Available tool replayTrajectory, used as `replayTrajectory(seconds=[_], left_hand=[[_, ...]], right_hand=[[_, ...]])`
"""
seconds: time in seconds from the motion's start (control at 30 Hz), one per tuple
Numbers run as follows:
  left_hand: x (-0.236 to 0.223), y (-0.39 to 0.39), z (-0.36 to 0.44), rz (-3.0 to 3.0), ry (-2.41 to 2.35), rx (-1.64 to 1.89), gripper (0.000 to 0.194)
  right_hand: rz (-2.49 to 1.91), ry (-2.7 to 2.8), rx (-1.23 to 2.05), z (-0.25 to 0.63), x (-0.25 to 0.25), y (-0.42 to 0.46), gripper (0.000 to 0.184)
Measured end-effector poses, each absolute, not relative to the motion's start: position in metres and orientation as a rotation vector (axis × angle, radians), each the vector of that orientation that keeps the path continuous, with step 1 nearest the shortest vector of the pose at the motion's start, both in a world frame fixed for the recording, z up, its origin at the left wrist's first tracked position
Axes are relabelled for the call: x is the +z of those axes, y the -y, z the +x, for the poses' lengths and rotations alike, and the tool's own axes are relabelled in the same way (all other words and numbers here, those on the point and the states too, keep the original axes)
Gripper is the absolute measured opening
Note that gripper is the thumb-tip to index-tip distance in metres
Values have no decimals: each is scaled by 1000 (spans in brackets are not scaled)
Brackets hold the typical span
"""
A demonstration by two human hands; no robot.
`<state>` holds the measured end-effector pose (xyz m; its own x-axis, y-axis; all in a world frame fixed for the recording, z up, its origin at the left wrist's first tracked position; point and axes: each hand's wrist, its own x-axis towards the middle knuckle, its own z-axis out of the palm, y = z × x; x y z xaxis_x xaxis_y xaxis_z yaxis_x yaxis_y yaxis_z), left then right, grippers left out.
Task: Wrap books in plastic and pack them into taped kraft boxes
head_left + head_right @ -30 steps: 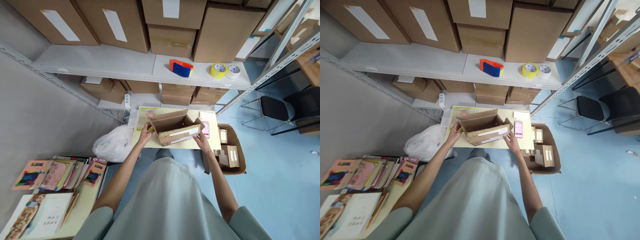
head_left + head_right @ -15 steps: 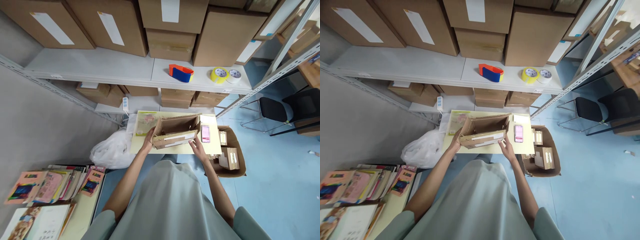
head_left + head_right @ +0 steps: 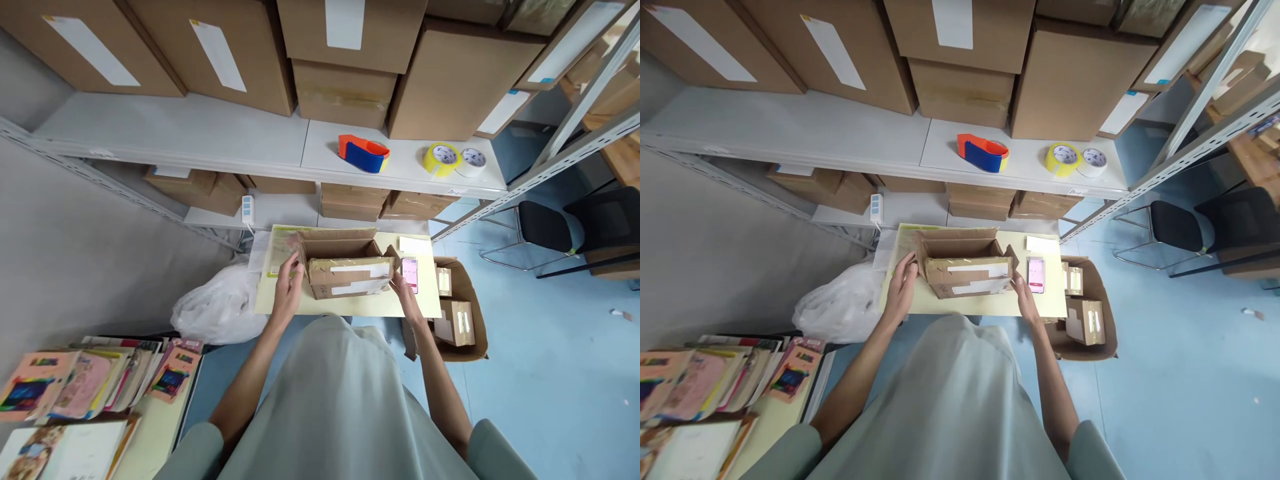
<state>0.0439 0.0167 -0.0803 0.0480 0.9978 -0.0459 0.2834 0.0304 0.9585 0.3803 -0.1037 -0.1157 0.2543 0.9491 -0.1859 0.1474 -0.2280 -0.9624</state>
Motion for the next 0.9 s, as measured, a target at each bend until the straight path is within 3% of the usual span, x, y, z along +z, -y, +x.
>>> replayTrajectory(seconds=[0.2,0.5,0.67,0.9], left_hand=[[-69,-23,66,1818,-1333,864,74],[-66,-26,82,1714,-1330,956,45],[-71,-9,75,1827,-1313,986,48],[-76,0,66,2043,-1386,757,59]], right_hand=[[-1648,1007,1095,370,-116,85,84],[-1653,969,921,357,-127,100,82],[-1708,934,813,359,-140,117,86],[-1707,991,794,353,-154,119,87]])
